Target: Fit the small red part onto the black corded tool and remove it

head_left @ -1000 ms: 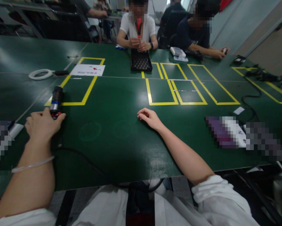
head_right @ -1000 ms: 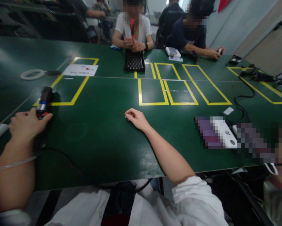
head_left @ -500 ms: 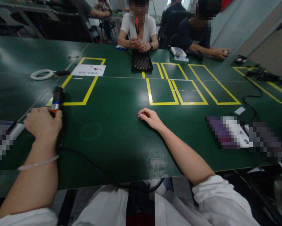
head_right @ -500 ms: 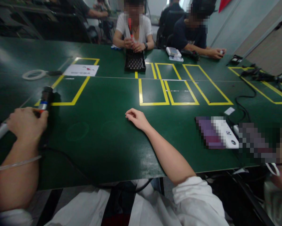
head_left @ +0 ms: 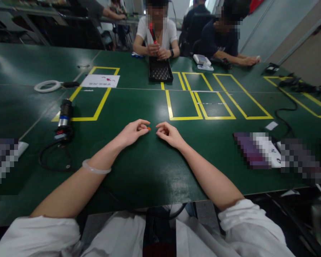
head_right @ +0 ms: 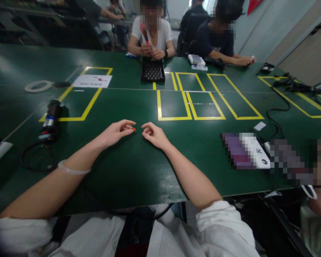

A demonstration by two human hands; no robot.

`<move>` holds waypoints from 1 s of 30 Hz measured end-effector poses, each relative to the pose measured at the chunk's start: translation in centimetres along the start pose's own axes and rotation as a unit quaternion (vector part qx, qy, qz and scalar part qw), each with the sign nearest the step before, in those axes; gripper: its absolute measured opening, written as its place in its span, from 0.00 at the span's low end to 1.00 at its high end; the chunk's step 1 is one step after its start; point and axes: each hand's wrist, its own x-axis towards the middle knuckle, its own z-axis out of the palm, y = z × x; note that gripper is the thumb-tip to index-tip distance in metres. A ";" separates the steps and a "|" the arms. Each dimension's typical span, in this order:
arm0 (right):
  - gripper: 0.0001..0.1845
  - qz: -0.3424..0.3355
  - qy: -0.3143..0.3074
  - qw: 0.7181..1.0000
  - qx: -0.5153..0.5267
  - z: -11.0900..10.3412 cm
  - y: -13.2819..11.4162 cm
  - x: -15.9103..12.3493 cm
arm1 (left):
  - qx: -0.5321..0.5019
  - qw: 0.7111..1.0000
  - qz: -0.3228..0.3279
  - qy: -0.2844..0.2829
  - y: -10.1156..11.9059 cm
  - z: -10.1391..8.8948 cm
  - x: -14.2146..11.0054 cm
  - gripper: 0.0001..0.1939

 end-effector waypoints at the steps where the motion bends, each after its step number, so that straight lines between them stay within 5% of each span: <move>1: 0.19 -0.013 -0.006 1.000 -0.008 0.0 0.0 0.0 | -0.035 0.999 -0.007 -0.021 0.3 0.5 0.5 0.28; 5: 0.17 -0.043 -0.018 0.996 -0.074 0.0 -0.5 -0.1 | -0.099 0.991 -0.018 -0.088 1.2 1.8 1.3 0.28; 8: 0.09 -0.038 -0.011 0.994 -0.098 0.0 -0.8 -0.1 | -0.098 0.993 -0.024 -0.067 1.1 2.2 1.0 0.26; 15: 0.09 -0.031 0.030 0.997 -0.065 0.1 -0.5 -0.1 | -0.131 0.990 -0.046 -0.036 0.0 2.4 0.8 0.20; 25: 0.17 0.001 0.024 1.000 -0.003 0.3 0.1 0.0 | -0.138 0.990 0.014 -0.004 -0.5 3.4 0.6 0.18; 30: 0.13 0.007 0.038 0.999 0.011 0.2 0.0 0.2 | -0.102 0.994 0.048 0.003 -0.8 3.5 0.6 0.16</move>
